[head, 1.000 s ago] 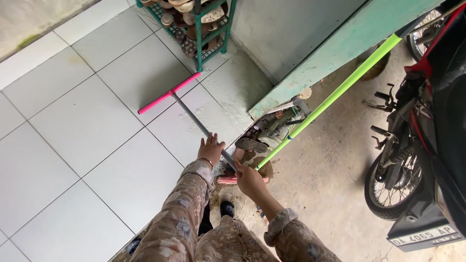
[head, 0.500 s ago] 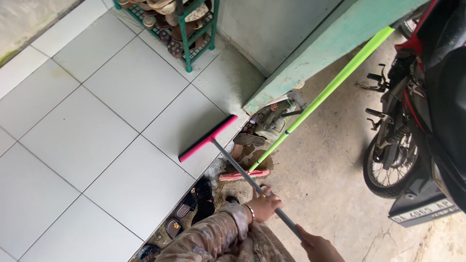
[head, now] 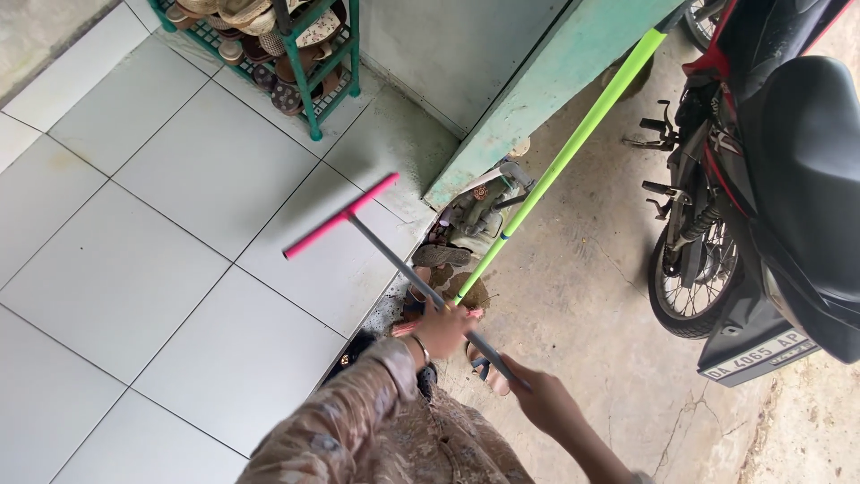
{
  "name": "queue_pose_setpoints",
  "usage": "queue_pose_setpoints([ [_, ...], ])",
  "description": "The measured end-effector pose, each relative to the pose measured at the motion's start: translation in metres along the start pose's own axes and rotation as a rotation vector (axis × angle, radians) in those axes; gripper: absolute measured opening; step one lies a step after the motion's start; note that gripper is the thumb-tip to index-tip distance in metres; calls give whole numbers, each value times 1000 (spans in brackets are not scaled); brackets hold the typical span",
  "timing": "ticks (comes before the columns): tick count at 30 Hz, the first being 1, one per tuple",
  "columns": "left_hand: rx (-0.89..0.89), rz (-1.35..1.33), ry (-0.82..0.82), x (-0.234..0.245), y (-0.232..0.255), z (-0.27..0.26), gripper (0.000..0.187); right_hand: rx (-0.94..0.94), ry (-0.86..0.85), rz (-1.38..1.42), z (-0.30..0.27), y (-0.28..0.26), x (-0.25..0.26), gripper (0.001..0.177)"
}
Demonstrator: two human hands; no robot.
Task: Cleaning a tiled entryway floor by squeegeeing water toward a drain or the edge.
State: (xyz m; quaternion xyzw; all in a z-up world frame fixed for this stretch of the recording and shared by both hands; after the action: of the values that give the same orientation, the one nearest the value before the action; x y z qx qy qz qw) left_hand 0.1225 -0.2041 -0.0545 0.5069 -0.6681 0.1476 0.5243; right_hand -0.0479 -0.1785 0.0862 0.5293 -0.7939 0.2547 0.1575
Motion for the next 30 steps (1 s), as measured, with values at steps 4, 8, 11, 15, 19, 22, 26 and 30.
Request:
queue_pose_setpoints([
  [4,133,201,-29,-18,-81,15,48,185,30,130,38,-70,-17,50],
  [8,238,129,52,-42,-119,31,41,206,47,61,59,-88,-27,52],
  [11,228,150,12,-52,-102,32,37,180,35,70,62,-67,-39,52],
  [15,153,48,-98,-56,-47,23,38,208,68,99,52,-5,-55,50],
  [19,29,-40,-277,-32,28,6,58,60,-12,129,24,69,-59,52],
  [22,-48,-73,-278,-57,76,14,62,11,-28,160,5,123,-60,52],
  [26,-119,-152,-226,-67,126,16,55,-126,-74,99,-7,189,-62,55],
  [30,-130,-175,-176,-56,147,9,45,-32,-34,99,6,238,-67,58],
])
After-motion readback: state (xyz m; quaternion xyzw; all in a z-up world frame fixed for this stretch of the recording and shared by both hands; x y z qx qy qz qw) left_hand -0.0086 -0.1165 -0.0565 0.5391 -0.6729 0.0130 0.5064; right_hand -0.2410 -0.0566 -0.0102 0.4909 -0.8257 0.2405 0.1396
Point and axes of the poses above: each hand's wrist, its own z-axis towards the middle knuckle, its own x-axis out of the back of the hand, y = z × x, the point moved 5 cm from there along z, towards the middle knuckle, and after that the axes turned 13 degrees about z, right-handed, at the moved point
